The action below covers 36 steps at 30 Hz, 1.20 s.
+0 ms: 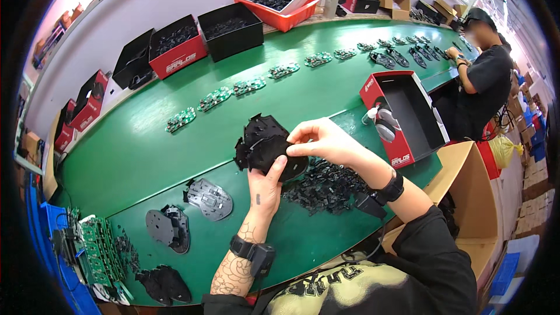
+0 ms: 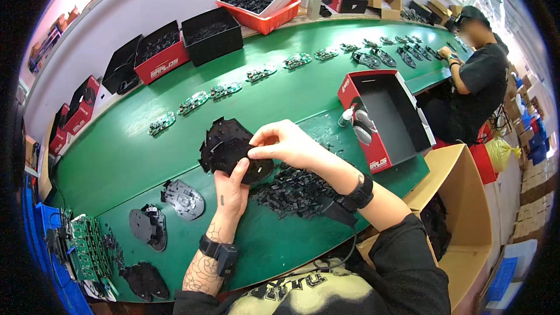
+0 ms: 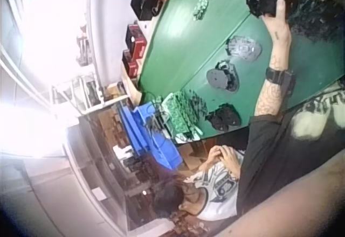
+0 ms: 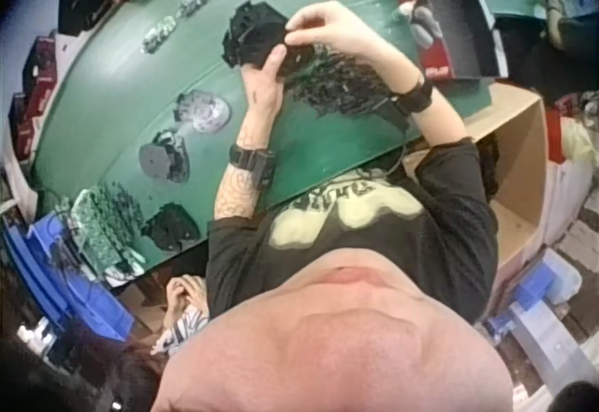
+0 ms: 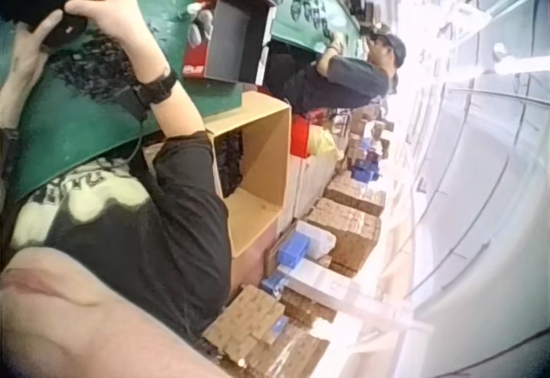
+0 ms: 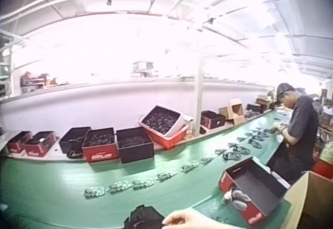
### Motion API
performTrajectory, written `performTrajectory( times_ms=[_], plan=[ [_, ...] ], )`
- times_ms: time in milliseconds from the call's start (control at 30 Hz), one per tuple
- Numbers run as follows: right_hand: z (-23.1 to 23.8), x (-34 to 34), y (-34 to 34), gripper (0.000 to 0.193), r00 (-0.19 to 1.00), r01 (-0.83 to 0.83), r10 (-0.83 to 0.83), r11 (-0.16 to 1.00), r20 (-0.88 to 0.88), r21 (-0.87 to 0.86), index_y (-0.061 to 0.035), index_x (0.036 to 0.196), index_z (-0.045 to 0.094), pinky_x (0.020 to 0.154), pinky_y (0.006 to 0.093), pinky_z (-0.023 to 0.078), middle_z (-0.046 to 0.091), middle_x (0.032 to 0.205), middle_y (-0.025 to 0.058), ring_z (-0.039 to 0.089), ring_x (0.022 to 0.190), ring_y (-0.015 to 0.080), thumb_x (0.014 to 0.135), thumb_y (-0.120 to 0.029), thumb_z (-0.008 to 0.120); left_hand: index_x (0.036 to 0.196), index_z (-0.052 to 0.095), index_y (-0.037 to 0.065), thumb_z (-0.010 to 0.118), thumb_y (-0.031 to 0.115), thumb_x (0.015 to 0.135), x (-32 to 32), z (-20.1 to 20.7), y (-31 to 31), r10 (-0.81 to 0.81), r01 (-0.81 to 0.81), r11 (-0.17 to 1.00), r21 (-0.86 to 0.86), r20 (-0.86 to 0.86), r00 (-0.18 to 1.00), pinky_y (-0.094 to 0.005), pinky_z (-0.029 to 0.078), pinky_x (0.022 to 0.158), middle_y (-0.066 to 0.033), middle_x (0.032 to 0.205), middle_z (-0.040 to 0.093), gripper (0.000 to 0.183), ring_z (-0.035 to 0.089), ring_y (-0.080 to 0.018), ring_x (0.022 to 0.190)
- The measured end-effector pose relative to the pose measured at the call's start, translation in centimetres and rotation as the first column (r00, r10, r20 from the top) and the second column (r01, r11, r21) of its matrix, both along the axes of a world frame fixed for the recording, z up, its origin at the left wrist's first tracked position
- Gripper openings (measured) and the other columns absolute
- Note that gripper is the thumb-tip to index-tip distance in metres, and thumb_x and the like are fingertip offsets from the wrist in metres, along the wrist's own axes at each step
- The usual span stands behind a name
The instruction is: The person assembles electronic components on a green workbench. They pick up black plastic casings and green circuit boards, insert small black parts into the casings, and arrange the components in rows. The person handles the items one at a time, occasionally moving stacks of parts to clear space.
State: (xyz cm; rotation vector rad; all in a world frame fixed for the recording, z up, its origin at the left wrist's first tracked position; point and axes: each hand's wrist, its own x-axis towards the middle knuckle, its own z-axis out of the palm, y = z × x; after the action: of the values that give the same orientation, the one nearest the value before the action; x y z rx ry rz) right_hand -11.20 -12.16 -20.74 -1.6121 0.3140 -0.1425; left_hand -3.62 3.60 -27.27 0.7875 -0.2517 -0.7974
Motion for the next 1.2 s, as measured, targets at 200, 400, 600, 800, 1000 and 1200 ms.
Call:
performTrajectory(
  times_ms=[200, 400, 600, 800, 1000, 1200],
  plan=[
    [0.0, 0.1, 0.2, 0.023, 0.999, -0.044, 0.043, 0.999, 0.032, 0.031, 0.001, 0.09, 0.068, 0.075, 0.0253, 0.049, 0.068, 0.081, 0.0041, 0.061, 0.077, 0.0086, 0.076, -0.014, 0.078, 0.122, 0.053, 0.002, 0.068, 0.008, 0.086, 0.0, 1.0, 0.3, -0.021, 0.021, 1.0, -0.007, 0.032, 0.999, -0.0358, 0.049, 0.093, -0.0077, 0.117, 0.06, 0.04, 0.059, -0.0198, 0.106],
    [-0.1, 0.0, -0.6, 0.025, 0.997, -0.06, 0.062, 0.997, -0.052, 0.04, 0.0003, 0.094, 0.07, 0.071, 0.0258, 0.051, 0.07, 0.083, 0.0064, 0.063, 0.076, 0.0102, 0.076, -0.015, 0.078, 0.119, 0.056, 0.001, 0.068, 0.009, 0.086, 0.1, 0.8, 0.4, -0.045, 0.045, 0.999, 0.002, 0.036, 0.998, -0.0337, 0.05, 0.09, -0.0068, 0.114, 0.061, 0.036, 0.06, -0.0177, 0.104],
    [0.2, -0.3, -0.9, 0.023, 0.984, -0.064, 0.081, 0.992, -0.16, 0.108, -0.002, 0.091, 0.069, 0.064, 0.0239, 0.05, 0.069, 0.082, 0.0042, 0.062, 0.073, 0.0088, 0.076, -0.016, 0.078, 0.118, 0.057, -0.001, 0.069, 0.01, 0.085, 0.3, 0.8, 0.5, -0.111, 0.11, 0.993, 0.033, 0.032, 0.993, -0.0316, 0.05, 0.088, -0.0073, 0.11, 0.063, 0.037, 0.062, -0.0166, 0.099],
    [0.0, -0.4, -1.3, 0.021, 0.979, -0.139, 0.148, 0.987, -0.14, 0.075, -0.0027, 0.09, 0.064, 0.07, 0.0216, 0.05, 0.066, 0.082, 0.0014, 0.061, 0.076, 0.0075, 0.074, -0.007, 0.077, 0.12, 0.055, 0.001, 0.071, 0.013, 0.084, 0.5, 0.3, 0.6, -0.163, 0.154, 0.98, 0.126, 0.067, 0.984, -0.0308, 0.05, 0.088, -0.0062, 0.111, 0.063, 0.042, 0.061, -0.0154, 0.1],
    [0.3, -0.2, -1.1, 0.025, 0.98, -0.13, 0.125, 0.991, -0.156, -0.017, -0.0018, 0.088, 0.061, 0.073, 0.0218, 0.049, 0.065, 0.082, 0.0016, 0.06, 0.077, 0.007, 0.071, -0.005, 0.078, 0.12, 0.055, 0.002, 0.072, 0.014, 0.084, 0.7, 0.1, 0.3, -0.174, 0.163, 0.978, 0.126, 0.081, 0.981, -0.0309, 0.05, 0.087, -0.0062, 0.11, 0.063, 0.041, 0.061, -0.015, 0.098],
    [1.7, 0.2, -0.9, 0.028, 0.937, -0.256, 0.202, 0.952, -0.285, -0.167, 0.0001, 0.084, 0.057, 0.061, 0.0229, 0.051, 0.063, 0.072, 0.0041, 0.061, 0.066, 0.0089, 0.068, -0.007, 0.079, 0.123, 0.052, 0.001, 0.073, 0.017, 0.082, 0.8, 0.0, 0.3, -0.226, 0.21, 0.964, 0.16, 0.087, 0.97, -0.0319, 0.049, 0.089, -0.0074, 0.112, 0.062, 0.049, 0.06, -0.0163, 0.101]
  ],
)
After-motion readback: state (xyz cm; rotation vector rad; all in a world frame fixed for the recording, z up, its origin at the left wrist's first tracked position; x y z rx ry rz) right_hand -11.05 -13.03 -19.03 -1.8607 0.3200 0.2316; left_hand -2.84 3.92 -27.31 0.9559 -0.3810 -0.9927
